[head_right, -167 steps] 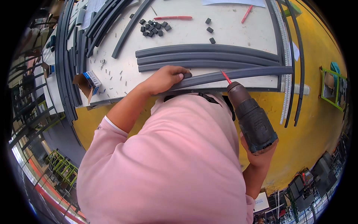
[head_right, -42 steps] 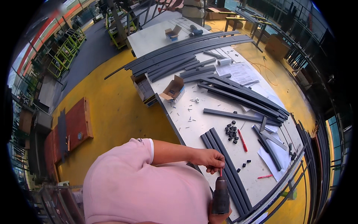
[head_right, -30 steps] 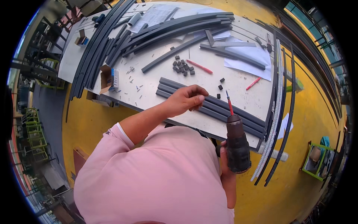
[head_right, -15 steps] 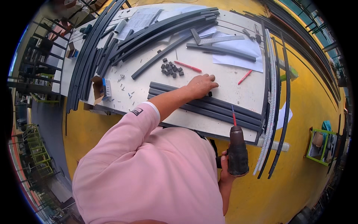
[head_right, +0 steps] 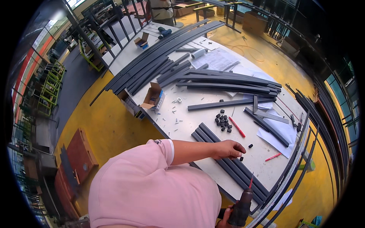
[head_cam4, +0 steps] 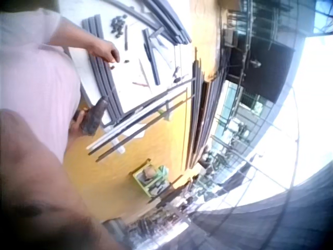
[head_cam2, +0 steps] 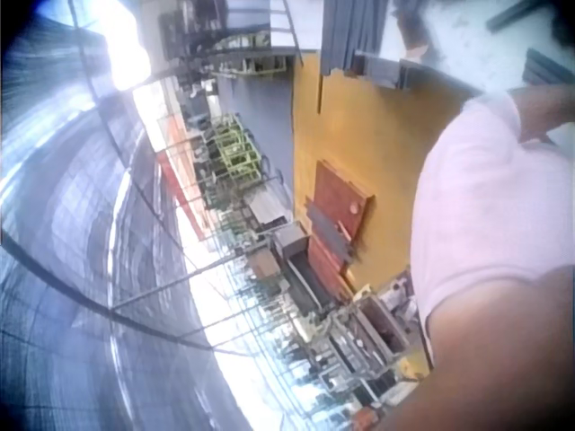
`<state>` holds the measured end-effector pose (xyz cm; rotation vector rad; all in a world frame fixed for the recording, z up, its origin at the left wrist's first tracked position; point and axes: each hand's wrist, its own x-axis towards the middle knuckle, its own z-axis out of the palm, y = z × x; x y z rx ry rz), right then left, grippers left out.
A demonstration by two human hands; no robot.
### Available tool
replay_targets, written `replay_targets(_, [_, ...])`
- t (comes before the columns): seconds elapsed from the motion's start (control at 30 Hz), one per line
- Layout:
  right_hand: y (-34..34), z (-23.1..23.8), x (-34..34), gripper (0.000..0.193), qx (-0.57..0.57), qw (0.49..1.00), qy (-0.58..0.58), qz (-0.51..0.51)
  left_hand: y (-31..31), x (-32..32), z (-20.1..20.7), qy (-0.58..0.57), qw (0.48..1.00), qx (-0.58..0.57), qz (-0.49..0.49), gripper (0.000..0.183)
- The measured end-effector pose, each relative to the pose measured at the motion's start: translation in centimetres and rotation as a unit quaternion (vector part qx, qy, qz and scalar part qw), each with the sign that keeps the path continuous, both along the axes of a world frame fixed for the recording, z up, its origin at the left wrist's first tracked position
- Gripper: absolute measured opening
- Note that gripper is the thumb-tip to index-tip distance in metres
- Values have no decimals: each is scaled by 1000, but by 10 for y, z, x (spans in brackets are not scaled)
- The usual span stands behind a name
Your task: The person aligns several grey metal slats on a workbench and uses a power drill to fasten black plastic caps onto the ends of the slats.
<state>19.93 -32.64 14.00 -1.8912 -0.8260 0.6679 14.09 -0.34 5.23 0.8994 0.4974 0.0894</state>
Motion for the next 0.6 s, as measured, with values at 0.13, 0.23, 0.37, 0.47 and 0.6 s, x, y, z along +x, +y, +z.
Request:
replay_targets(0.13, [-4, -1, -2, 24, -22, 1000, -4, 8, 11, -32, 21, -55, 989, -119, 71, 32])
replay_targets(0.23, [-2, 3, 3, 25, -64, 990, -81, 92, 11, -53, 38, -78, 983, -137, 94, 32])
replay_targets(0.37, [16, 6, 25, 30, -124, 936, -221, 244, 1, -66, 55, -112, 980, -131, 96, 29])
replay_targets(0.47, [23, -4, 23, 37, -147, 970, -39, 189, 0, -75, 57, -121, 975, -144, 115, 28])
replay_targets(0.6, [36, -41, -3, 35, 143, 989, 6, 26, -2, -90, 66, -125, 970, -162, 131, 26])
